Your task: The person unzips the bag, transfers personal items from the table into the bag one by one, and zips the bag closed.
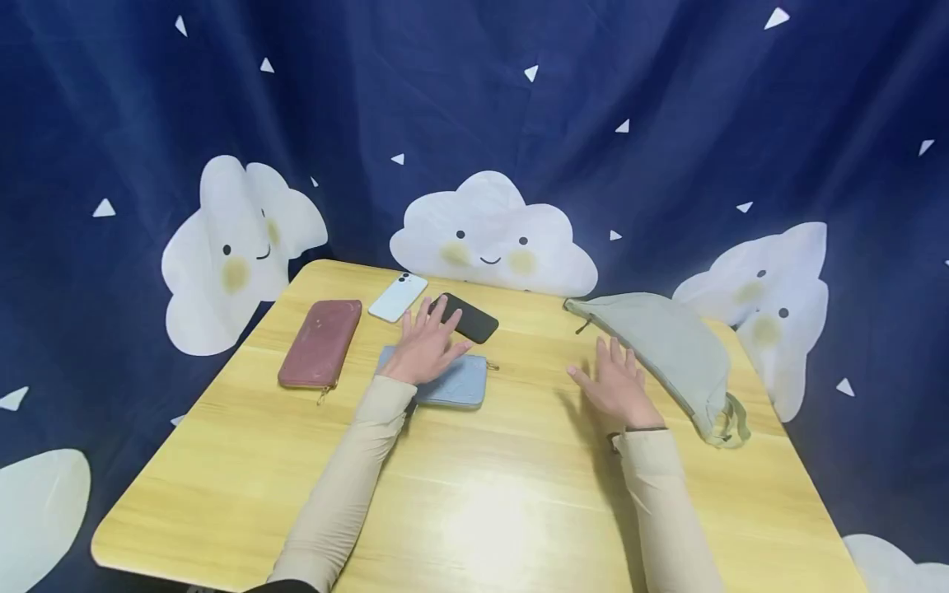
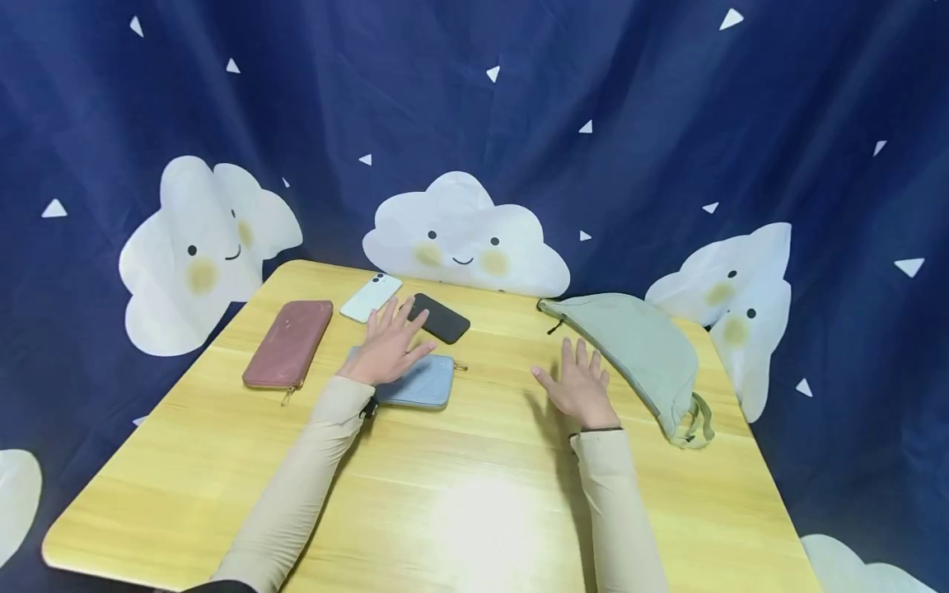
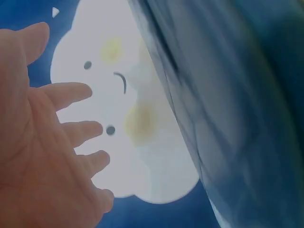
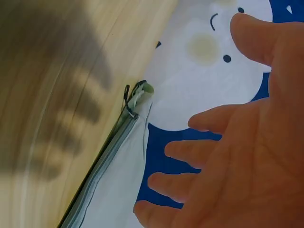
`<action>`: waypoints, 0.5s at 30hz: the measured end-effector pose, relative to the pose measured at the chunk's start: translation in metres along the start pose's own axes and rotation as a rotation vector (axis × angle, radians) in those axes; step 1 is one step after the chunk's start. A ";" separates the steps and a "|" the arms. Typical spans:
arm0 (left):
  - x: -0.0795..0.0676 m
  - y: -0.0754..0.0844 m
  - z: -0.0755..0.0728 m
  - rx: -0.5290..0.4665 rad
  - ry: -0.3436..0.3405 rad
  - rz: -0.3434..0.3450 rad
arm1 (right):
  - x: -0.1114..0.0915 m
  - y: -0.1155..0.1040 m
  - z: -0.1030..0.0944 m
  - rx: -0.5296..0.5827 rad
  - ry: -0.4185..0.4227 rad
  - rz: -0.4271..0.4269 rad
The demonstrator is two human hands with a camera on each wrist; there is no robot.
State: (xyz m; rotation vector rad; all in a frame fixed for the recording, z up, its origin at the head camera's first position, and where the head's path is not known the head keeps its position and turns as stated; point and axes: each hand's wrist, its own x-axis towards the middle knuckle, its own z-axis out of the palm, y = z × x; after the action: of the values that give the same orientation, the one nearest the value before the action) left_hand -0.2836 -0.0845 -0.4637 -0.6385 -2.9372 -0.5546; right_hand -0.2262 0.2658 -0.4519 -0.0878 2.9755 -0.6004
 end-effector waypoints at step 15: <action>0.040 0.032 0.002 -0.345 -0.292 0.085 | -0.037 0.069 -0.038 0.163 0.039 0.172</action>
State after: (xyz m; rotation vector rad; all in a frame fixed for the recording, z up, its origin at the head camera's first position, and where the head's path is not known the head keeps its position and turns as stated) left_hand -0.3062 -0.0413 -0.4485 -0.9477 -3.0821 -1.0561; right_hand -0.1961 0.3470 -0.4410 0.1921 2.9158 -0.8259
